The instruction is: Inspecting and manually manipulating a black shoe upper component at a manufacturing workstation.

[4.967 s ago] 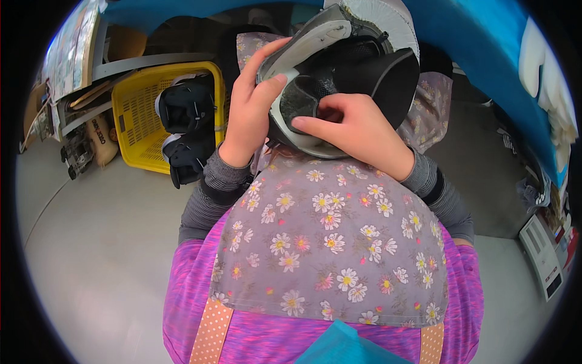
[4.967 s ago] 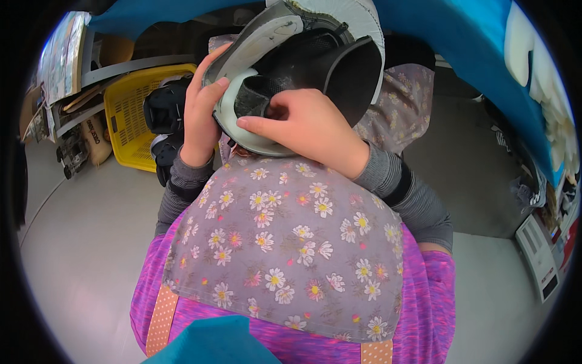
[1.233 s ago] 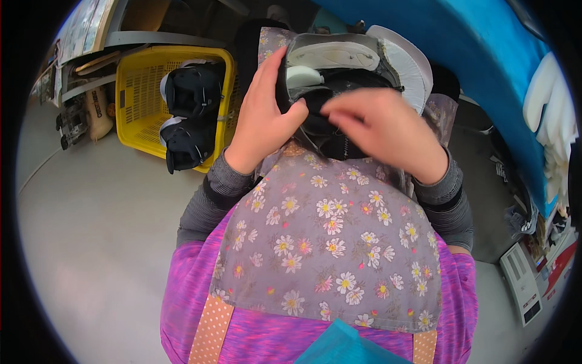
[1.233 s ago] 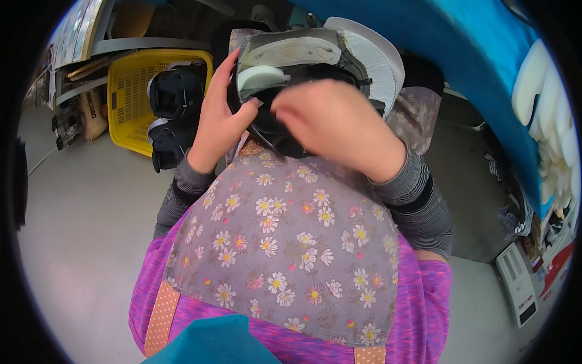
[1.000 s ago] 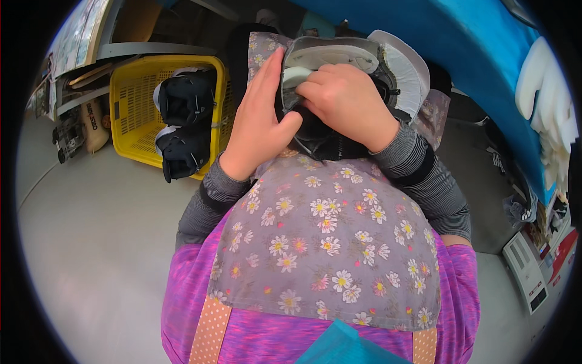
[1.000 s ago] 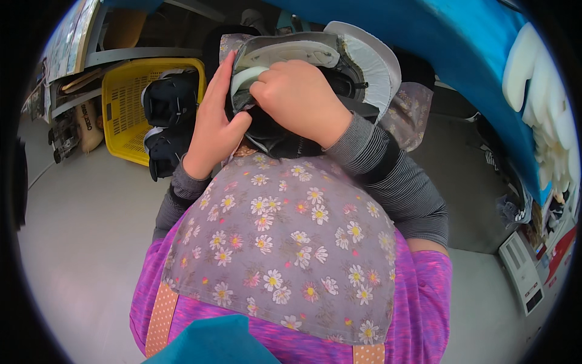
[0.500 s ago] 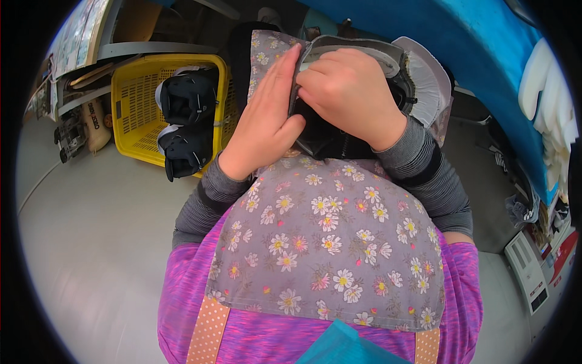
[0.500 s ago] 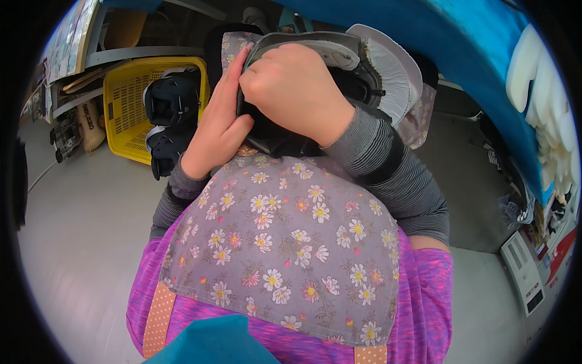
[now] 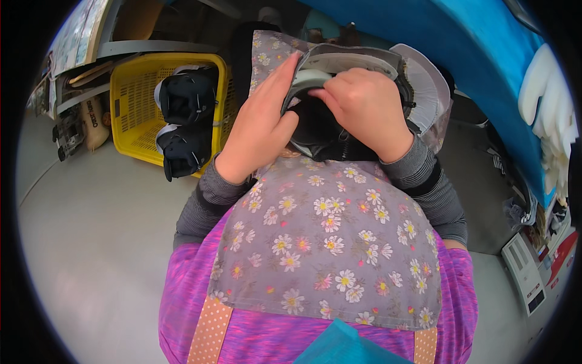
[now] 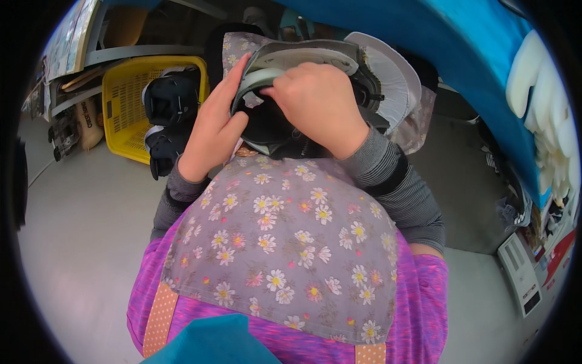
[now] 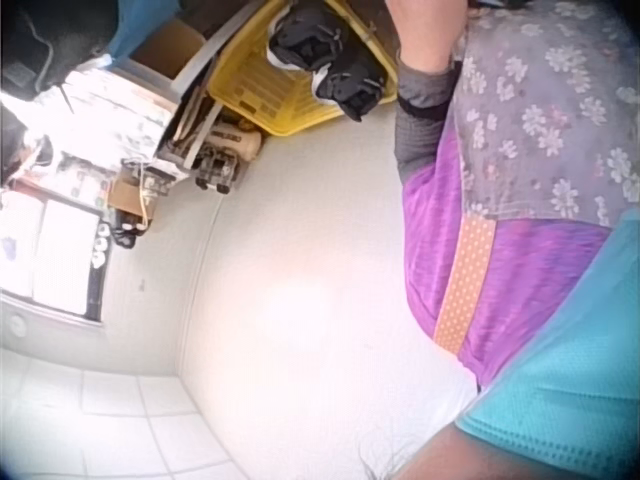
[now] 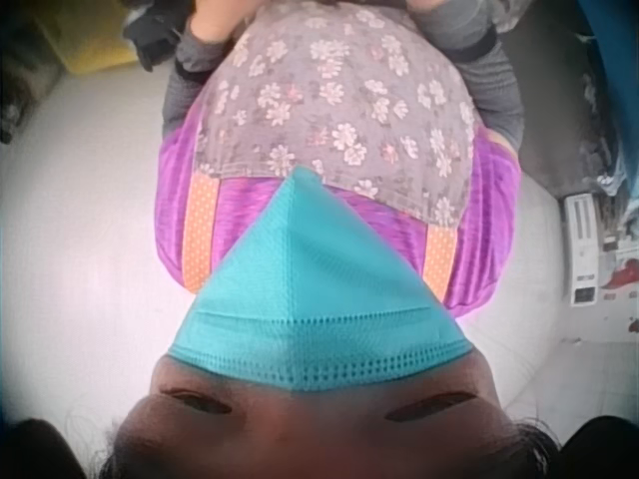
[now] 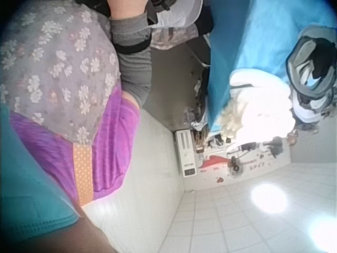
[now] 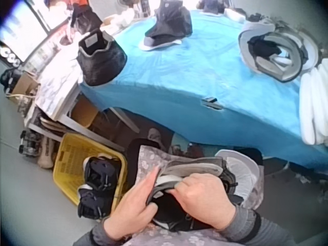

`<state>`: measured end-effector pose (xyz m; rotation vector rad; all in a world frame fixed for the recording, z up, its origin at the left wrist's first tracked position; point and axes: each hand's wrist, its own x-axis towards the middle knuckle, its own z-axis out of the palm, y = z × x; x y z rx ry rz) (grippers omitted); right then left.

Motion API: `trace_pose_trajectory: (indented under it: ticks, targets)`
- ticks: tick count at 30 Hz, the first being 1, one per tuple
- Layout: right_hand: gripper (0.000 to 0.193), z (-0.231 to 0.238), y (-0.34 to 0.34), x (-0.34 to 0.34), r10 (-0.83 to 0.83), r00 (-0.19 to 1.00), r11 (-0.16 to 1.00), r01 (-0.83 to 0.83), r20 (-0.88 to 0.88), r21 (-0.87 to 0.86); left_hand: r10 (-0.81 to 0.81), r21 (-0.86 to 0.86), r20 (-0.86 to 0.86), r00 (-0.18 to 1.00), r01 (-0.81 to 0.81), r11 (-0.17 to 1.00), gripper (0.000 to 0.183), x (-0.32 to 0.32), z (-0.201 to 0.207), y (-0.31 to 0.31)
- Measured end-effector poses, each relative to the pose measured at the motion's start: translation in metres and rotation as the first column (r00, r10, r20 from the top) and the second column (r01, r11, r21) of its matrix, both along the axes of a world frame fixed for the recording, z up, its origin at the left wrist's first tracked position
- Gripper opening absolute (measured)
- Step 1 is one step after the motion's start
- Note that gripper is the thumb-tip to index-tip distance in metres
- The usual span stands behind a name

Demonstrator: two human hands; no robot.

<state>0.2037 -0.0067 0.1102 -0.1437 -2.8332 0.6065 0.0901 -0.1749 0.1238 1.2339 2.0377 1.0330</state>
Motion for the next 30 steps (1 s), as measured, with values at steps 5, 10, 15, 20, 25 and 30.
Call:
trace_pose_trajectory:
  ticks: [5, 10, 15, 20, 25, 30]
  targets:
    - [0.021, -0.001, 0.004, -0.009, 0.006, 0.965, 0.998, 0.010, -0.262, 0.057, -0.054, 0.008, 0.013, 0.998, 0.054, 0.999, 0.073, -0.001, 0.001, 0.003]
    - [0.020, -0.003, 0.005, -0.009, 0.039, 0.957, 0.994, -0.006, -0.289, 0.113, -0.087, -0.002, -0.010, 0.996, 0.087, 0.996, 0.070, 0.000, 0.005, 0.005]
    - [0.020, -0.006, 0.003, -0.006, 0.065, 0.947, 0.992, -0.028, -0.315, 0.120, -0.009, -0.026, 0.116, 0.993, 0.012, 1.000, 0.073, -0.001, -0.002, 0.005]
    - [0.020, -0.008, 0.002, 0.004, 0.203, 0.941, 0.973, -0.161, -0.271, 0.168, 0.044, 0.049, 0.199, 0.979, -0.055, 0.997, 0.063, -0.005, -0.015, 0.001]
    - [0.020, -0.006, 0.011, -0.006, 0.150, 0.935, 0.977, -0.090, -0.320, 0.194, -0.045, 0.026, 0.133, 0.990, 0.042, 0.999, 0.062, -0.006, -0.006, 0.003]
    - [0.021, -0.009, 0.014, -0.015, 0.140, 0.921, 0.974, -0.062, -0.363, 0.218, 0.029, -0.090, -0.106, 0.994, -0.039, 0.995, 0.046, -0.004, 0.010, 0.010]
